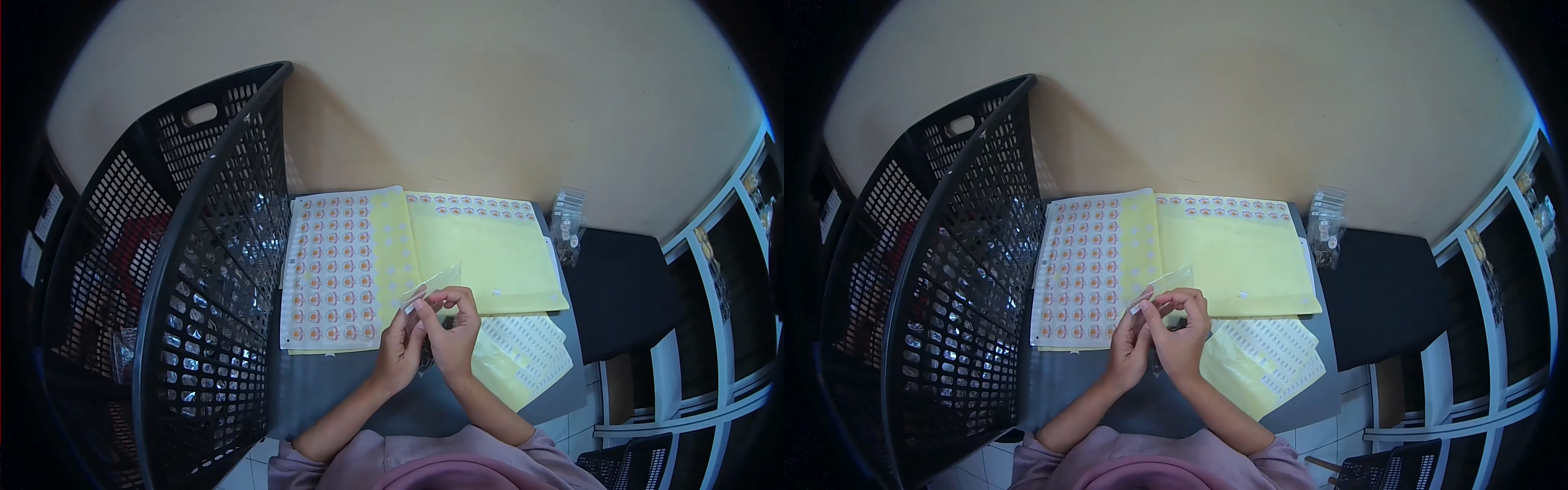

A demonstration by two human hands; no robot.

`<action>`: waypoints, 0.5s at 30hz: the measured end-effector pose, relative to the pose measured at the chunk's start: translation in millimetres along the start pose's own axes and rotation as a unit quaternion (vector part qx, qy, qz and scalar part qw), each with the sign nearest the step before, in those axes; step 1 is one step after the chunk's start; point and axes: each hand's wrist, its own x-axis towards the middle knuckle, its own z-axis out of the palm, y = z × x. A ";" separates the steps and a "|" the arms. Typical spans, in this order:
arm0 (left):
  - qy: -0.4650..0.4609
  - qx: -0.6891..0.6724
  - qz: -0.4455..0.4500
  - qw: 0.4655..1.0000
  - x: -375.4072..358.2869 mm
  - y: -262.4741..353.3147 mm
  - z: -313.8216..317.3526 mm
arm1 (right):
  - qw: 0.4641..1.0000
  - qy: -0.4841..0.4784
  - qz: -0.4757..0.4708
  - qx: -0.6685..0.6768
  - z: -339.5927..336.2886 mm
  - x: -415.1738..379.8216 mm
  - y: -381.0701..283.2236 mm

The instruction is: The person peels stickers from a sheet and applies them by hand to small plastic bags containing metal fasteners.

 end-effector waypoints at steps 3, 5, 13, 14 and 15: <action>-0.001 0.019 0.011 1.000 -1.2 -3.8 0.0 | 1.000 0.004 -0.004 -0.014 -2.7 -1.2 -0.3; -0.018 0.052 0.028 0.998 -1.3 -7.5 -1.3 | 0.999 0.006 -0.015 -0.032 -5.1 -1.3 1.0; -0.033 0.053 -0.019 0.998 -1.6 -16.8 0.0 | 0.999 -0.006 0.037 -0.021 -22.6 4.6 15.2; -0.042 0.051 -0.011 0.998 -0.3 -16.7 0.3 | 0.999 -0.006 0.036 -0.021 -25.1 7.6 18.3; -0.042 0.051 -0.009 0.998 1.0 -16.1 0.4 | 0.999 0.026 0.045 -0.011 -27.5 11.3 22.2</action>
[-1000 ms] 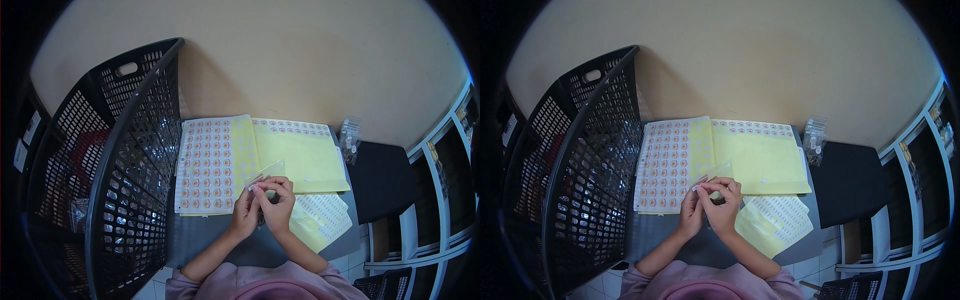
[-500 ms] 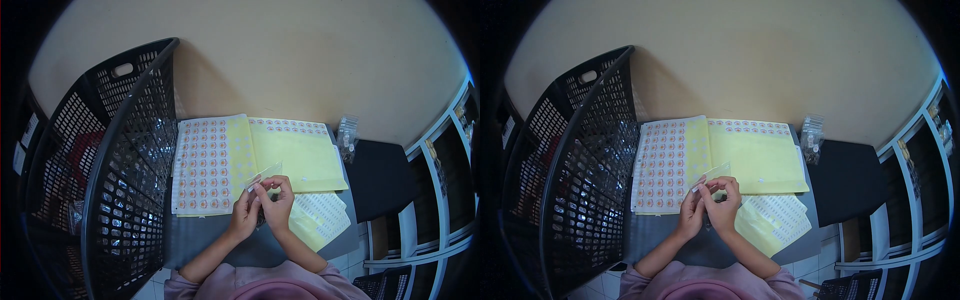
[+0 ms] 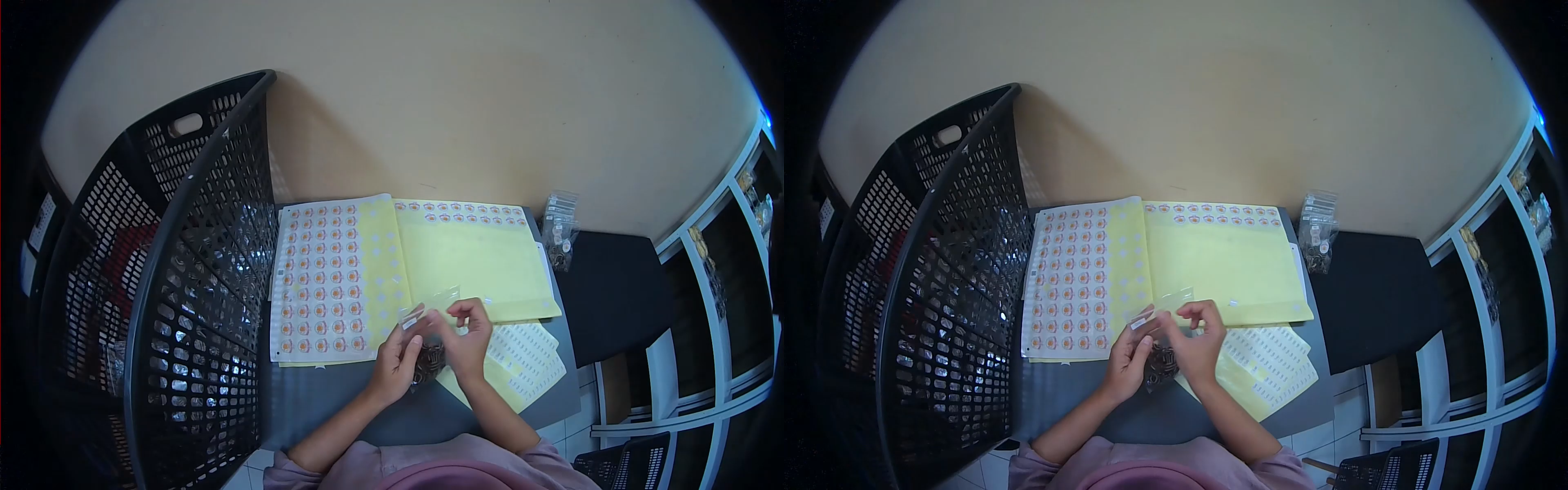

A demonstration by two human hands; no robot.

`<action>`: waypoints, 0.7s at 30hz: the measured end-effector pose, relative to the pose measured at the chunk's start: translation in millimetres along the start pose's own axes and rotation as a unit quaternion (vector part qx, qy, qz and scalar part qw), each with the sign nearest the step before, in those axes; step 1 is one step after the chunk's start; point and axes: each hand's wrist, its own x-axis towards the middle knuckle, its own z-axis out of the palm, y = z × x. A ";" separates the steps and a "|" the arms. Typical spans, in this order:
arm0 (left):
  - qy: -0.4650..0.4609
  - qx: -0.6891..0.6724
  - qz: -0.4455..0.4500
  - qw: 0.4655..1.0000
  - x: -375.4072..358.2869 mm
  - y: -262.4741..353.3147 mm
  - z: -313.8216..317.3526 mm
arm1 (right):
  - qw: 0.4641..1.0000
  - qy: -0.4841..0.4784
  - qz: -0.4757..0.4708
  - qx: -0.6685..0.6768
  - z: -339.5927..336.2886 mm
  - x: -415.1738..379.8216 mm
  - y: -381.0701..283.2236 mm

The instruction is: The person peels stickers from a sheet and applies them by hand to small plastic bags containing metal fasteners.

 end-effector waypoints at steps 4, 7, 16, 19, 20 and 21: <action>0.049 -0.078 -0.071 0.993 4.2 -12.4 -6.1 | 0.999 0.029 -0.025 -0.016 -6.6 36.1 29.6; 0.027 -0.072 -0.096 0.992 3.2 -32.3 -14.3 | 0.993 -0.003 -0.060 -0.104 -5.1 77.7 58.6; 0.073 0.225 0.043 0.971 8.6 5.4 -0.5 | 0.902 -0.184 -0.210 -0.331 1.6 177.8 101.9; -0.057 0.184 -0.073 0.979 17.8 23.6 -5.1 | 0.882 -0.273 -0.178 -0.341 5.9 198.4 103.2; -0.103 0.131 -0.125 0.978 25.3 27.5 -8.0 | 0.875 -0.309 -0.165 -0.335 6.7 205.5 103.6; -0.149 0.077 -0.176 0.970 34.3 32.0 -10.7 | 0.867 -0.343 -0.152 -0.328 7.9 211.2 103.7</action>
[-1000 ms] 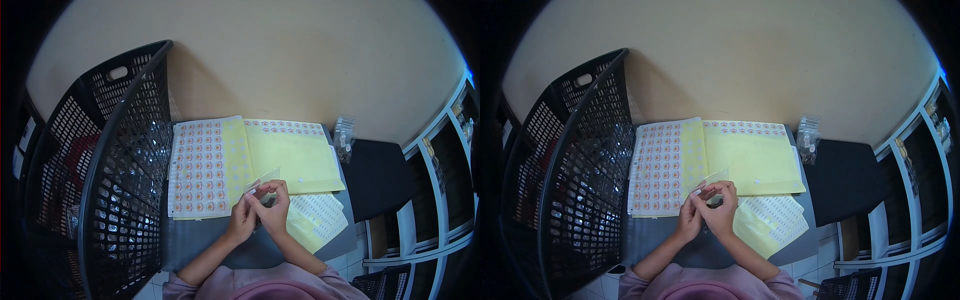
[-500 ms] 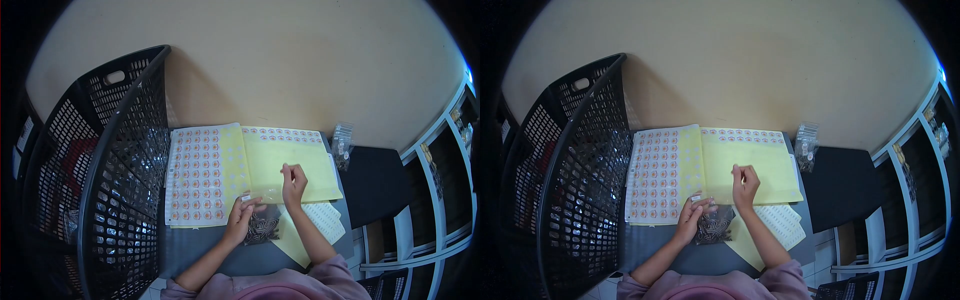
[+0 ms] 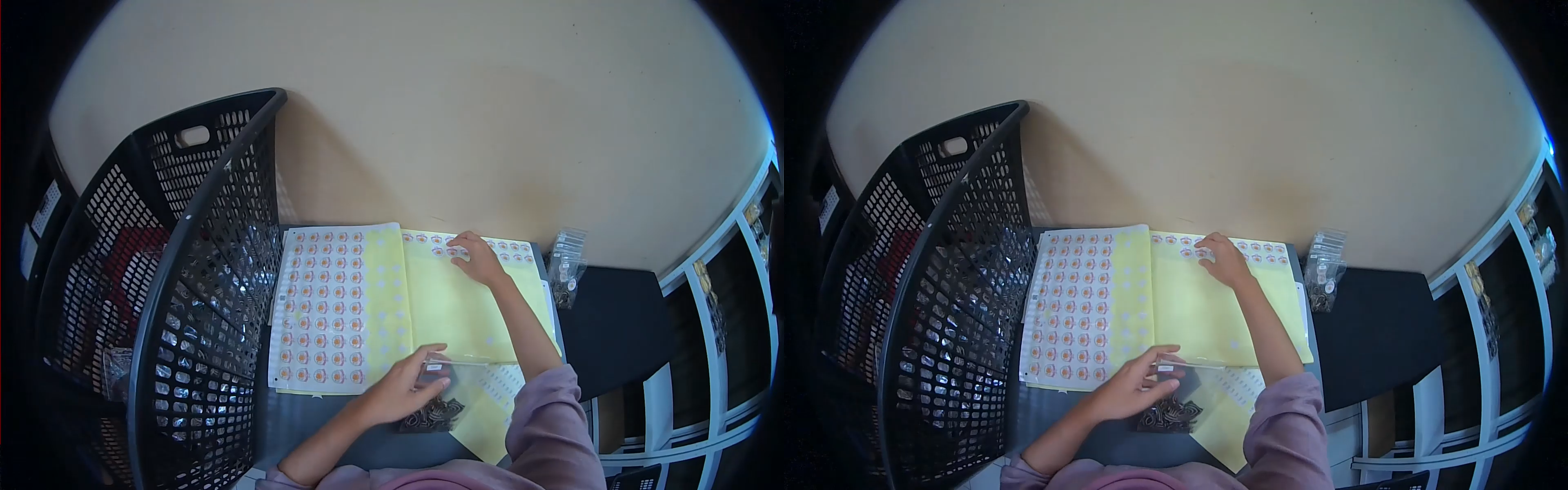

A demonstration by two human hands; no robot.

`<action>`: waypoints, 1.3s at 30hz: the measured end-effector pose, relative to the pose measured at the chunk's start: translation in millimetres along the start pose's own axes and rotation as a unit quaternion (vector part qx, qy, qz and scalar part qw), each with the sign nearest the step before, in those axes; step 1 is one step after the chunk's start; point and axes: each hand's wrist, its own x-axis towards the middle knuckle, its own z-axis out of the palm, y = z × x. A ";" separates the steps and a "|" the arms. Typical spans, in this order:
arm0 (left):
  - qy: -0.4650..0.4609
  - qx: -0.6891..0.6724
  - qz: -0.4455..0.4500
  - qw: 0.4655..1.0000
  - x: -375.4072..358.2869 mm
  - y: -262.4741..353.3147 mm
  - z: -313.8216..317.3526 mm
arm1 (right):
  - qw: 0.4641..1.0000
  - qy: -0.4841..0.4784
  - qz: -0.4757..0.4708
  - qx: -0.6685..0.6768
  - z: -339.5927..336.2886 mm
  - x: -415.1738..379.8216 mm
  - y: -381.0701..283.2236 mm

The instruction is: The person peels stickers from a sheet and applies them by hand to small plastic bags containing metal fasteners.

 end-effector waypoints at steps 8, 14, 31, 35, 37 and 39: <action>0.119 0.367 0.124 0.914 110.5 -35.6 -29.3 | 0.998 -0.057 -0.038 0.015 0.5 23.8 13.5; 0.145 0.568 0.104 0.804 146.4 -69.7 -28.2 | 0.996 -0.066 -0.053 0.022 -4.6 30.8 17.1; 0.179 0.583 0.150 0.778 146.5 -80.9 -26.2 | 0.997 -0.034 -0.057 0.031 6.9 28.1 12.3; 0.179 0.582 0.151 0.779 146.3 -80.5 -25.9 | 0.997 -0.018 -0.071 0.028 12.1 27.0 13.3; 0.183 0.582 0.155 0.777 146.1 -80.3 -25.9 | 0.998 -0.029 -0.053 0.031 15.4 28.5 18.0; 0.182 0.581 0.155 0.778 145.7 -79.9 -26.1 | 0.997 -0.047 -0.027 0.057 18.6 30.8 20.9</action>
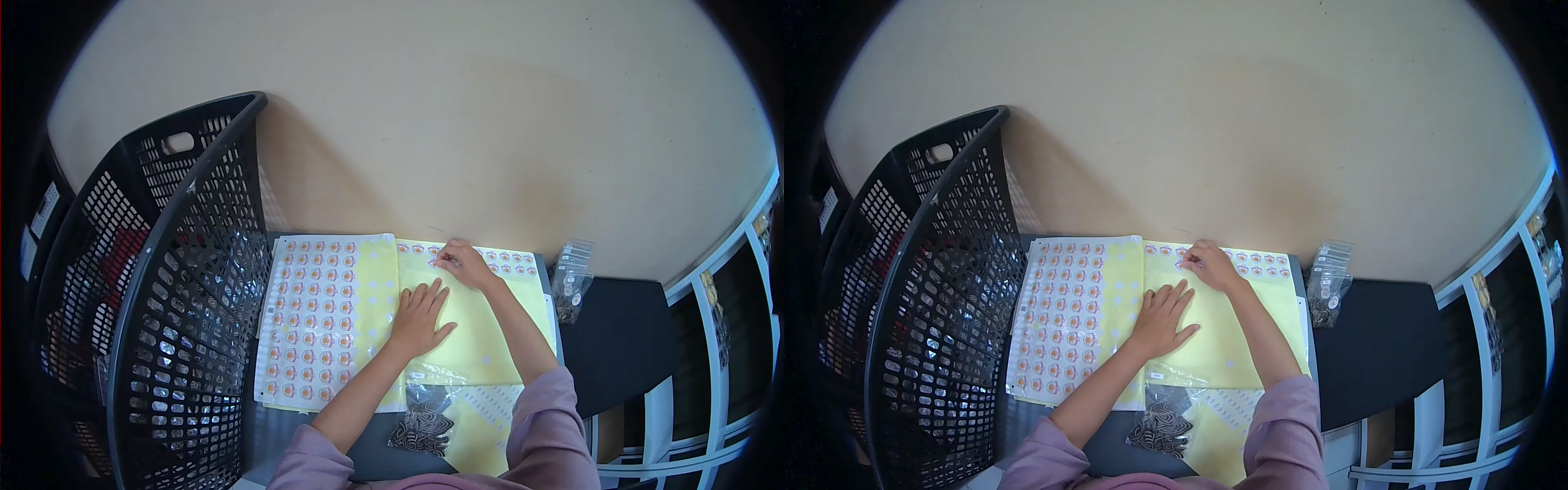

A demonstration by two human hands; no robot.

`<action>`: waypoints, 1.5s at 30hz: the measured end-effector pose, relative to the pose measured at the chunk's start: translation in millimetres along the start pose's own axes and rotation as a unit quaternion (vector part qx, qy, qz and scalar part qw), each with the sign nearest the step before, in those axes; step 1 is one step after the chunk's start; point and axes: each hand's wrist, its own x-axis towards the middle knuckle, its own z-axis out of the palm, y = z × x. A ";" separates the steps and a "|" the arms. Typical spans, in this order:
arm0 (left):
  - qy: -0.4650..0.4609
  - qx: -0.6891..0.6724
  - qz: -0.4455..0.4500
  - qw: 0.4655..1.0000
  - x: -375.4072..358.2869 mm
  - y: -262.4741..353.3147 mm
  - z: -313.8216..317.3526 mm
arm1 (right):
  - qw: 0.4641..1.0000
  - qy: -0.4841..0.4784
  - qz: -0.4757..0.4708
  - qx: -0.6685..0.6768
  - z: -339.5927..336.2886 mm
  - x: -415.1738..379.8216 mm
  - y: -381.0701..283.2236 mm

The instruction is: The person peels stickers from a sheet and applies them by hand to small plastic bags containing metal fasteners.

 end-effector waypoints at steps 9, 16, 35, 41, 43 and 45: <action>-0.001 -0.002 0.002 1.000 0.3 0.4 -1.9 | 0.997 -0.063 0.035 -0.005 -0.2 10.2 11.1; -0.006 -0.005 -0.002 1.000 0.4 0.4 -0.4 | 0.997 -0.057 0.050 -0.012 3.9 13.5 15.1; -0.008 -0.002 -0.006 1.000 0.3 0.8 1.0 | 0.989 0.017 0.146 -0.035 17.2 12.6 0.3; 0.009 0.007 0.000 1.000 0.7 1.3 -0.1 | 0.986 0.071 0.145 -0.039 25.5 12.8 0.8; 0.008 -0.002 0.000 1.000 0.7 1.5 -1.0 | 0.985 0.069 0.157 -0.035 26.5 13.2 -0.2; 0.010 -0.002 0.002 1.000 1.2 1.5 -1.3 | 0.982 0.081 0.170 -0.033 28.1 13.6 -0.6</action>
